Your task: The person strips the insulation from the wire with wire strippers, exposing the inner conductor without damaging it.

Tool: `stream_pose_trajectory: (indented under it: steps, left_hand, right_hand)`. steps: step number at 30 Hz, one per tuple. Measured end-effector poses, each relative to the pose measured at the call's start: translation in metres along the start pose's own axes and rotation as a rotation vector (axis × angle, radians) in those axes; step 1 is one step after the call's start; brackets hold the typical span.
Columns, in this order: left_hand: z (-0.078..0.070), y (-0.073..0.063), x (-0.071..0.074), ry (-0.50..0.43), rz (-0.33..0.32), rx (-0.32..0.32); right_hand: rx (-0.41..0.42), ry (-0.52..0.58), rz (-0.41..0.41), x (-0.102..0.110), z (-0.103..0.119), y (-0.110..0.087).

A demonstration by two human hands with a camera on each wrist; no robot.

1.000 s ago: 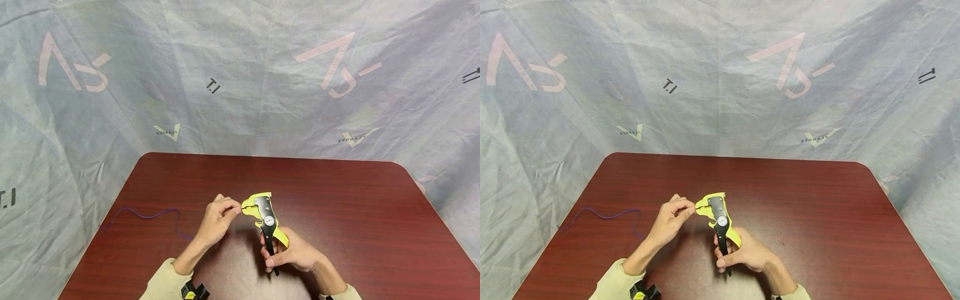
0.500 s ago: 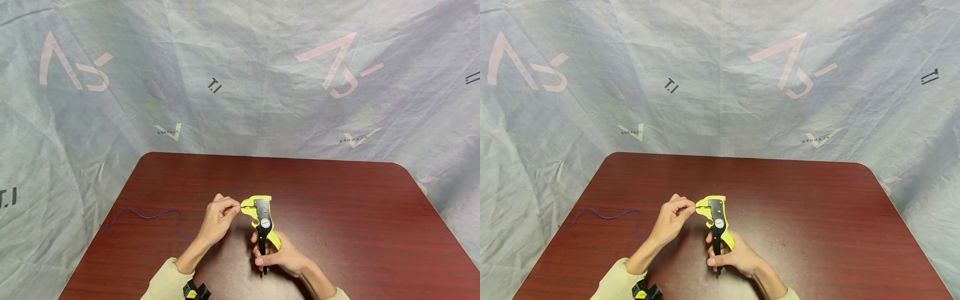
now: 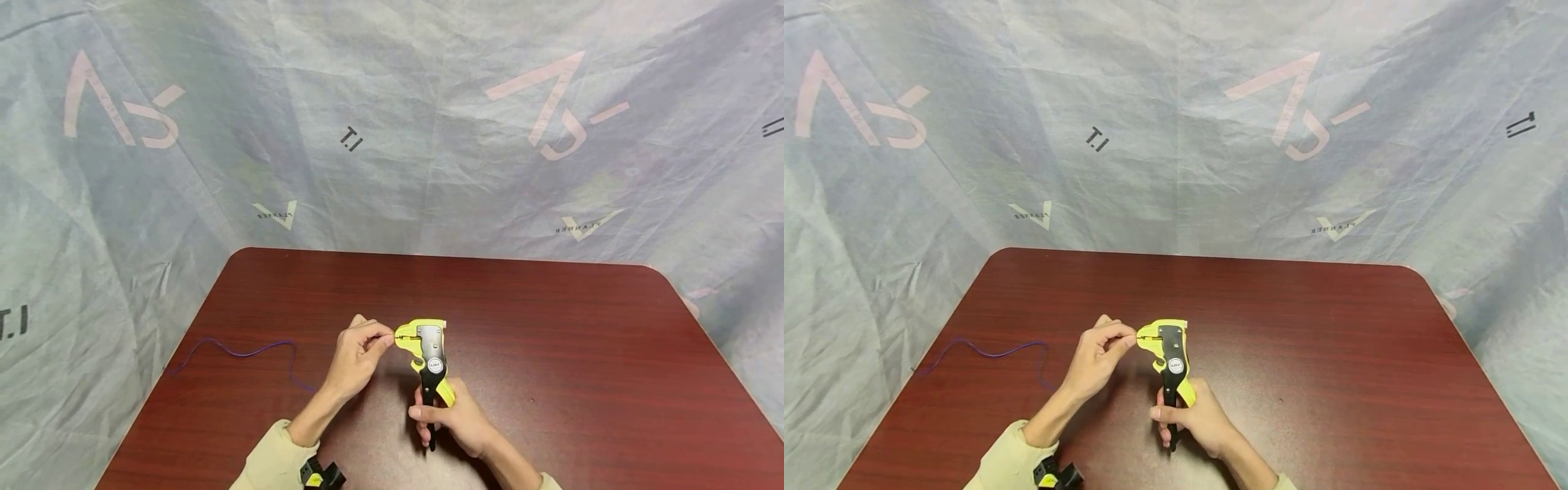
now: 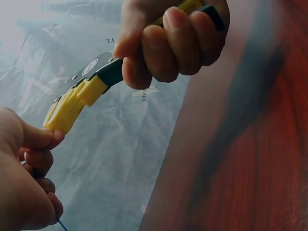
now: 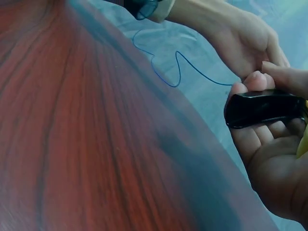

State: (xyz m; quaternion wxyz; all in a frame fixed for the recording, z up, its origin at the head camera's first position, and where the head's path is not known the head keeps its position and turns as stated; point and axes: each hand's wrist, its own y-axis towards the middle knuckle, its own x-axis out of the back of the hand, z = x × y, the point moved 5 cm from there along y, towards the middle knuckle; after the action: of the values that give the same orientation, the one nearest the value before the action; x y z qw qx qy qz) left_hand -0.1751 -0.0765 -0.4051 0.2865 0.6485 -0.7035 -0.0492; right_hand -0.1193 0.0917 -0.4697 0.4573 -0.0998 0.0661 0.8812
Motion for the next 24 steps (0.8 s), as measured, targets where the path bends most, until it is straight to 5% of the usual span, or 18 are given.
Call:
stream_pose_trajectory:
  steps: [16, 24]
  left_hand:
    - [-0.002, -0.005, 0.001, -0.054, -0.150, 0.058]
    - [-0.003, -0.004, 0.001, -0.081, -0.141, 0.081]
  right_hand:
    - [-0.009, 0.035, -0.040, -0.012, 0.005, -0.002]
    - [-0.002, 0.075, -0.063, -0.011, 0.007, -0.001]
